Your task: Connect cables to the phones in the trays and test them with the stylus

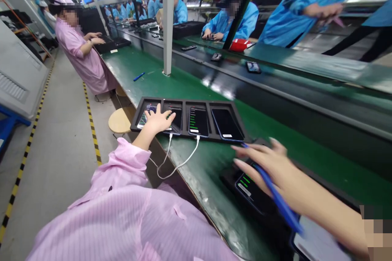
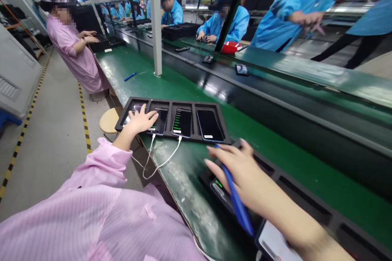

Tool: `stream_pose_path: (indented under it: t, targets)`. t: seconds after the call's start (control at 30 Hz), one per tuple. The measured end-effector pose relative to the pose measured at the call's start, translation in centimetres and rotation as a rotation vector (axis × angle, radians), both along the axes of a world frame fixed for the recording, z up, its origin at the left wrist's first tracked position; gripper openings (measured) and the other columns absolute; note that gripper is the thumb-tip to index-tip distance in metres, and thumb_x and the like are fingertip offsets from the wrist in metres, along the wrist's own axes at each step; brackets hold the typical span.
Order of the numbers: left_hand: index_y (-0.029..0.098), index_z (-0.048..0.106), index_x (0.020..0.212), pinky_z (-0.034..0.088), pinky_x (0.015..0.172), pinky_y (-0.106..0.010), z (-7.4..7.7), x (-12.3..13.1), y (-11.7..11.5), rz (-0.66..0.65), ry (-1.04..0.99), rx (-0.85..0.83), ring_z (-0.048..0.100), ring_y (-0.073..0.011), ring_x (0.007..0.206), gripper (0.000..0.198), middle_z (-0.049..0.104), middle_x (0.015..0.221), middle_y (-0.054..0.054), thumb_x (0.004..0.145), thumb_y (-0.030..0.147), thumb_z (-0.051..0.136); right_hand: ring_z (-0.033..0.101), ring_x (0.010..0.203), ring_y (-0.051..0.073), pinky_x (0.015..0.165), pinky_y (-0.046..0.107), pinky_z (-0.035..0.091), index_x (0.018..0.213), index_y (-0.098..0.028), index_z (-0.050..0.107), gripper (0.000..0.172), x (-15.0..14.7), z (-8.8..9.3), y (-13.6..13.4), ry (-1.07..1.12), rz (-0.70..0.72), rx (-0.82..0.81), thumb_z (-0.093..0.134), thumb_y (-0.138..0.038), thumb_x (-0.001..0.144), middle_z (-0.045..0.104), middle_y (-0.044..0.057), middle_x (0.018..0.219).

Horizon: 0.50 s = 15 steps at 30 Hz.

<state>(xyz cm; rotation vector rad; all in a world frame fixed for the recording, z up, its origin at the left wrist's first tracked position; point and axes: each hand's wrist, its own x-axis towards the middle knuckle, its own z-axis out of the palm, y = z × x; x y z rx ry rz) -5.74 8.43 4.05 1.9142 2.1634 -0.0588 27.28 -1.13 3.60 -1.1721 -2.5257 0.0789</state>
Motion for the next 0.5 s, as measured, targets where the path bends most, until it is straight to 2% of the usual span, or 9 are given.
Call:
stream_pose_path:
  t: [0.1, 0.17, 0.2, 0.27, 0.37, 0.43, 0.5]
  targets:
    - [0.041, 0.046, 0.145, 0.015, 0.113, -0.07, -0.4, 0.3, -0.2, 0.001, -0.019, -0.029, 0.034, -0.0479, 0.141, 0.061, 0.016, 0.166, -0.008, 0.095, 0.065, 0.021, 0.06, 0.116, 0.032, 0.107, 0.076, 0.024, 0.102, -0.021, 0.061, 0.036, -6.2, -0.6, 7.2, -0.009, 0.085, -0.109, 0.038, -0.048, 0.099, 0.07, 0.013, 0.106]
    - [0.04, 0.048, 0.144, 0.017, 0.113, -0.069, -0.4, 0.4, -1.3, -0.013, -0.013, -0.021, 0.033, -0.0492, 0.141, 0.061, 0.017, 0.166, -0.008, 0.095, 0.064, 0.022, 0.058, 0.119, 0.034, 0.105, 0.079, 0.021, 0.097, -0.02, 0.059, 0.032, -8.8, -1.3, 10.1, -0.018, 0.059, -0.146, 0.041, -0.046, 0.098, 0.07, 0.013, 0.105]
    - [0.039, 0.049, 0.144, 0.018, 0.113, -0.069, -0.4, 0.4, -2.1, -0.026, -0.008, -0.013, 0.034, -0.0498, 0.14, 0.06, 0.017, 0.165, -0.008, 0.096, 0.064, 0.022, 0.058, 0.119, 0.034, 0.104, 0.08, 0.021, 0.096, -0.02, 0.059, 0.031, -9.6, -1.7, 10.7, -0.025, 0.048, -0.162, 0.042, -0.045, 0.097, 0.07, 0.013, 0.103]
    - [0.039, 0.05, 0.143, 0.021, 0.111, -0.069, -0.4, 0.4, -3.8, -0.054, 0.0, 0.006, 0.035, -0.0506, 0.139, 0.058, 0.018, 0.165, -0.008, 0.096, 0.062, 0.024, 0.059, 0.117, 0.034, 0.104, 0.08, 0.021, 0.097, -0.019, 0.058, 0.03, -10.1, -2.6, 10.3, -0.033, 0.055, -0.169, 0.042, -0.044, 0.097, 0.07, 0.012, 0.1]
    - [0.039, 0.05, 0.143, 0.025, 0.11, -0.068, -0.6, 0.5, -5.8, -0.076, 0.002, 0.02, 0.033, -0.0493, 0.14, 0.053, 0.021, 0.165, -0.008, 0.098, 0.057, 0.028, 0.058, 0.117, 0.032, 0.108, 0.076, 0.021, 0.099, -0.02, 0.059, 0.031, -9.6, -3.6, 7.6, -0.035, 0.125, -0.103, 0.04, -0.044, 0.099, 0.07, 0.013, 0.108]
    - [0.04, 0.051, 0.142, 0.026, 0.11, -0.068, -0.9, 0.6, -6.4, -0.071, -0.009, 0.025, 0.032, -0.0479, 0.141, 0.05, 0.022, 0.164, -0.007, 0.098, 0.055, 0.031, 0.058, 0.117, 0.032, 0.108, 0.075, 0.021, 0.097, -0.02, 0.059, 0.032, -9.1, -3.6, 6.2, -0.042, 0.151, -0.062, 0.039, -0.044, 0.1, 0.069, 0.013, 0.114]
    - [0.04, 0.051, 0.142, 0.026, 0.11, -0.068, -1.0, 0.4, -6.5, -0.066, -0.031, 0.056, 0.029, -0.0458, 0.144, 0.048, 0.02, 0.165, -0.006, 0.098, 0.054, 0.033, 0.059, 0.116, 0.032, 0.107, 0.077, 0.022, 0.096, -0.02, 0.059, 0.032, -8.9, -3.1, 6.1, -0.046, 0.155, -0.049, 0.038, -0.043, 0.1, 0.069, 0.013, 0.115]
